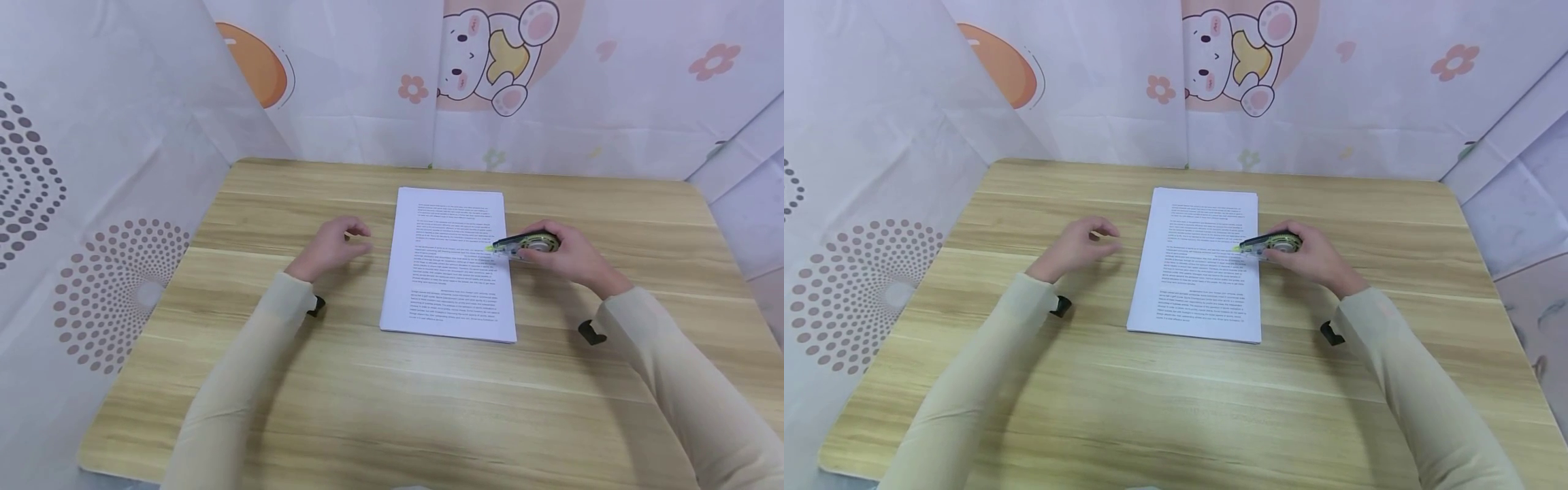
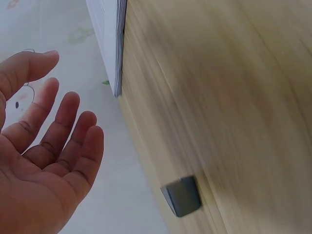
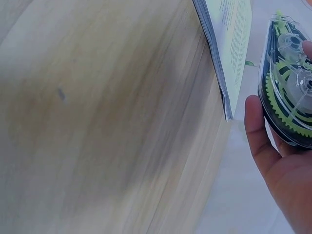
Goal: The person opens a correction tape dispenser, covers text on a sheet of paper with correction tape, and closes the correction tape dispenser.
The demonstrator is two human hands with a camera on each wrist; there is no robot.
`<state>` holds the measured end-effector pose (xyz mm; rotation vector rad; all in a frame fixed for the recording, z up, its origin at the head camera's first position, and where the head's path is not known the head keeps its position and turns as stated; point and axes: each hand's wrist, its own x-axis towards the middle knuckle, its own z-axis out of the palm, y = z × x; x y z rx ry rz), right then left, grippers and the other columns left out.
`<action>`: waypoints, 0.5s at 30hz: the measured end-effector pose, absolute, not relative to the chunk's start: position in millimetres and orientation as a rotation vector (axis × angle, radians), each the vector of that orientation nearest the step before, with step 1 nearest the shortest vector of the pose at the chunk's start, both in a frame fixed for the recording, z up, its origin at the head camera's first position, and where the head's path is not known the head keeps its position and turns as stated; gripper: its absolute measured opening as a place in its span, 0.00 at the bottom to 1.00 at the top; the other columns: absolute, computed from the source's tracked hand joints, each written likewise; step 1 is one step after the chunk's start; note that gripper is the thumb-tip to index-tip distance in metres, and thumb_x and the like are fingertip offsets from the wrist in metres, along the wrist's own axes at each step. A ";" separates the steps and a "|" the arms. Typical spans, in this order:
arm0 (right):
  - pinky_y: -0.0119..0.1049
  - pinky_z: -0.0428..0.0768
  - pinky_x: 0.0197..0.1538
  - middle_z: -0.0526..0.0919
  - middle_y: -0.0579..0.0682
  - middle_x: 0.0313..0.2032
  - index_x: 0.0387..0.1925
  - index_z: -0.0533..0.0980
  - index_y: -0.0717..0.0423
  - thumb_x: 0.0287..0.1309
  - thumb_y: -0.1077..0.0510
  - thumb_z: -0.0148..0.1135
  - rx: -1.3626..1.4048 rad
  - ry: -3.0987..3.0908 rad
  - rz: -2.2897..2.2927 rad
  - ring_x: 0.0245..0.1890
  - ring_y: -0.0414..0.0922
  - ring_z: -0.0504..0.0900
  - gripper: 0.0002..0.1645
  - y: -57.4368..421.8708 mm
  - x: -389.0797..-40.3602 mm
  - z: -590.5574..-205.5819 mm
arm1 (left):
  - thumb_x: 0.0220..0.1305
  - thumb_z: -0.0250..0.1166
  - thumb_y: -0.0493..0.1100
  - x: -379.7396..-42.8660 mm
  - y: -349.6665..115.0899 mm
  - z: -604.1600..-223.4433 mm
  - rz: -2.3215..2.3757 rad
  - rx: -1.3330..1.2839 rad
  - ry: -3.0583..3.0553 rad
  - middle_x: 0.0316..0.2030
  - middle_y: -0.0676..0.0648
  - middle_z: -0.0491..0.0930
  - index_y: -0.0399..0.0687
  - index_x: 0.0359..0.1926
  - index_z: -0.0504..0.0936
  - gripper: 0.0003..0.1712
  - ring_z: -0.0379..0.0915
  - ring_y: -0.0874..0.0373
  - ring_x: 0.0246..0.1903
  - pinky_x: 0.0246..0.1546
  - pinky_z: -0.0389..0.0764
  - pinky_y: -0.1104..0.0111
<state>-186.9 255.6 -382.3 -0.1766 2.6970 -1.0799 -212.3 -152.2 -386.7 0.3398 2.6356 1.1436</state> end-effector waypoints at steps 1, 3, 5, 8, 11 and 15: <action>0.32 0.70 0.41 0.76 0.58 0.51 0.51 0.73 0.53 0.53 0.46 0.66 -0.178 2.702 -1.078 0.45 0.50 0.72 0.26 255.8 -186.7 -382.1 | 0.58 0.64 0.44 -212.4 -154.1 -386.8 1.140 0.326 2.636 0.48 0.48 0.77 0.43 0.46 0.79 0.16 0.68 0.53 0.53 0.55 0.71 0.61; 0.31 0.71 0.40 0.76 0.58 0.51 0.51 0.73 0.53 0.53 0.46 0.66 -0.181 2.707 -1.076 0.45 0.50 0.72 0.26 256.0 -186.3 -381.7 | 0.59 0.63 0.45 -212.5 -158.2 -386.7 1.126 0.305 2.642 0.49 0.49 0.77 0.44 0.47 0.78 0.16 0.68 0.53 0.53 0.55 0.71 0.60; 0.31 0.70 0.40 0.76 0.59 0.51 0.51 0.73 0.53 0.52 0.46 0.66 -0.182 2.706 -1.075 0.45 0.50 0.72 0.27 256.0 -185.7 -381.5 | 0.59 0.63 0.45 -212.2 -162.5 -385.7 1.122 0.295 2.648 0.49 0.48 0.77 0.43 0.48 0.78 0.17 0.68 0.52 0.53 0.56 0.71 0.60; 0.33 0.70 0.41 0.76 0.59 0.51 0.51 0.73 0.53 0.52 0.45 0.66 -0.181 2.701 -1.064 0.45 0.50 0.72 0.28 255.7 -184.5 -381.2 | 0.60 0.63 0.45 -211.6 -170.0 -384.2 1.110 0.270 2.663 0.50 0.46 0.76 0.42 0.48 0.77 0.17 0.68 0.51 0.53 0.56 0.71 0.59; 0.35 0.70 0.42 0.76 0.60 0.51 0.52 0.73 0.54 0.53 0.44 0.66 -0.177 2.699 -1.054 0.45 0.50 0.72 0.28 255.3 -184.1 -381.1 | 0.60 0.63 0.45 -210.8 -179.4 -383.6 1.107 0.219 2.675 0.51 0.44 0.76 0.42 0.49 0.77 0.18 0.68 0.49 0.54 0.56 0.71 0.58; 0.36 0.70 0.43 0.76 0.60 0.51 0.52 0.72 0.54 0.54 0.46 0.65 -0.170 2.687 -1.049 0.46 0.51 0.72 0.28 255.2 -184.6 -380.7 | 0.60 0.63 0.45 -210.0 -192.6 -382.8 1.129 0.125 2.671 0.53 0.43 0.74 0.42 0.50 0.76 0.19 0.69 0.48 0.53 0.54 0.71 0.56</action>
